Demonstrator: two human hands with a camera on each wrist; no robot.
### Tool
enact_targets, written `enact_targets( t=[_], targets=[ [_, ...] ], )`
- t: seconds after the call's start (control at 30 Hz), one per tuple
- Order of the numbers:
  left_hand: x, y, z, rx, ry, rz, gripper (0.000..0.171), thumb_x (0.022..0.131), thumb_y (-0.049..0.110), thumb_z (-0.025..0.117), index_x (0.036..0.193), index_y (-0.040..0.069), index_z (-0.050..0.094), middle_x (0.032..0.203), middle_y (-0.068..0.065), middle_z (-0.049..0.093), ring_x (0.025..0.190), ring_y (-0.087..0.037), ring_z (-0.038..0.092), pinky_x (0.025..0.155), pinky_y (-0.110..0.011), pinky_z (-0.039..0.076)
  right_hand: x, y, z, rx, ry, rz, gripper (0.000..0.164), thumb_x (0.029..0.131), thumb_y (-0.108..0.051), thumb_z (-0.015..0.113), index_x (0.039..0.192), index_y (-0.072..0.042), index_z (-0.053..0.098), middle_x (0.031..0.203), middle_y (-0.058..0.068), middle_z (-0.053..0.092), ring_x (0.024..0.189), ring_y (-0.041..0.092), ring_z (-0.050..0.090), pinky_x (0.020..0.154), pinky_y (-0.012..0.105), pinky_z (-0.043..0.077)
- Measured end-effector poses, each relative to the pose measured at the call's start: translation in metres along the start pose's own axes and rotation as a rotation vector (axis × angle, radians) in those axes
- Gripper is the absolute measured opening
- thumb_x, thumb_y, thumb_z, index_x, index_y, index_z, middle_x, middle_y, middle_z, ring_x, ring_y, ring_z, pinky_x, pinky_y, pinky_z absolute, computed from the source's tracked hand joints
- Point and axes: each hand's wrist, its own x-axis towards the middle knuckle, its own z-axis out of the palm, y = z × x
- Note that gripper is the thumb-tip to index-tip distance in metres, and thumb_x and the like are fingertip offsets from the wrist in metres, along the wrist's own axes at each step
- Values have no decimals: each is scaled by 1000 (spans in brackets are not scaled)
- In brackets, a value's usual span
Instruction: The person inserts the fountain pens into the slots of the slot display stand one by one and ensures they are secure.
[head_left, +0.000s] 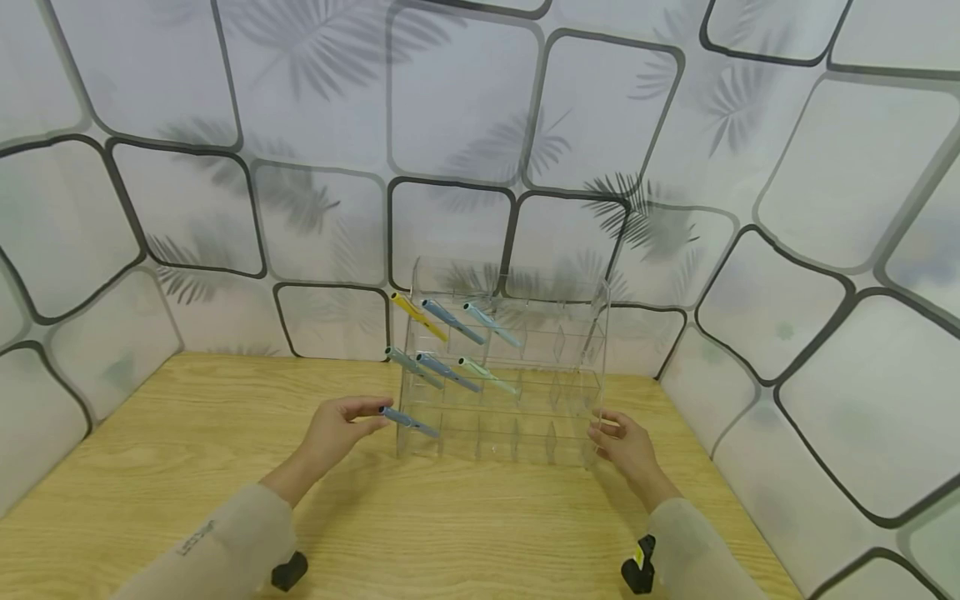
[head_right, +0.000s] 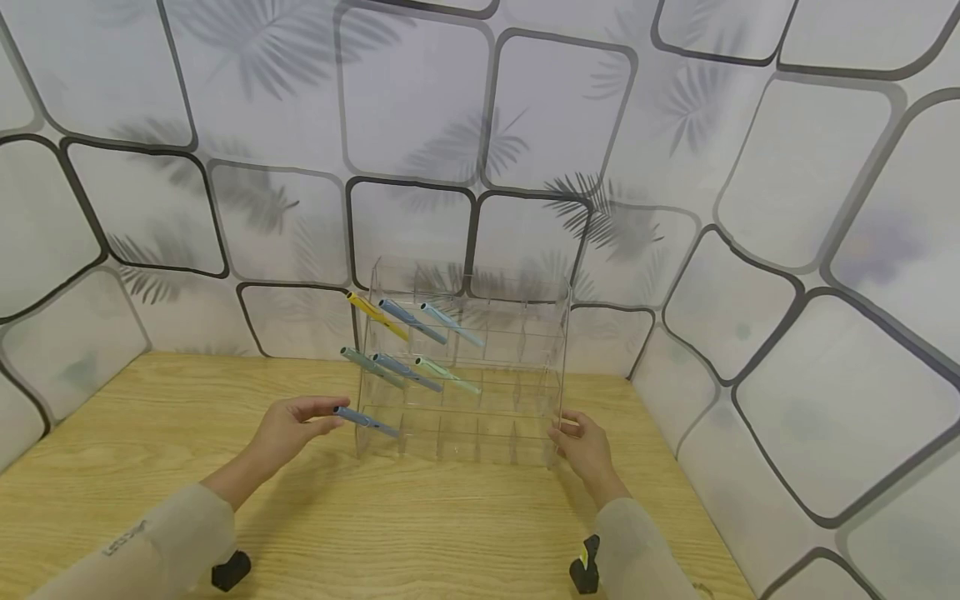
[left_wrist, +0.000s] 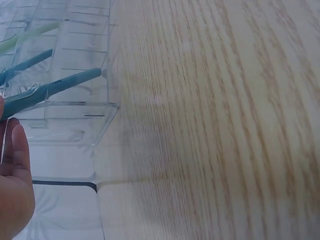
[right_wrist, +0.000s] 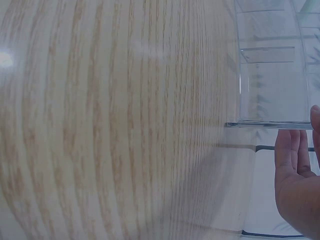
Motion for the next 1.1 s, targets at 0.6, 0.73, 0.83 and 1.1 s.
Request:
enact_targets(
  t=[0.6,0.73,0.83,1.1],
  targets=[
    [1,-4,8,-12,113,-55,27,84,11,73,109,0,70,113,-14,66,99,-26,63,74,-23,54,-1,-2,1,21,3,12,46,95,-9,59,137,2,44,129,27,51,108,27,59,85,34,53],
    [0,-4,8,-5,112,-63,28,84,11,73,110,1,70,113,-14,66,99,-27,63,73,-23,54,-2,-3,1,22,7,11,45,95,-8,59,136,2,44,128,26,51,106,25,59,85,34,53],
    [1,-5,8,-5,107,-55,28,84,11,73,111,1,69,111,-13,66,100,-27,63,75,-24,54,-1,-3,1,19,8,8,45,95,-9,59,136,2,44,127,25,52,106,25,59,85,34,53],
    [0,-4,7,-17,100,-37,32,83,9,74,113,0,67,114,-13,66,100,-25,62,79,-25,53,-1,-3,1,20,3,10,45,95,-9,59,137,2,44,128,26,51,109,29,58,84,33,53]
  ],
)
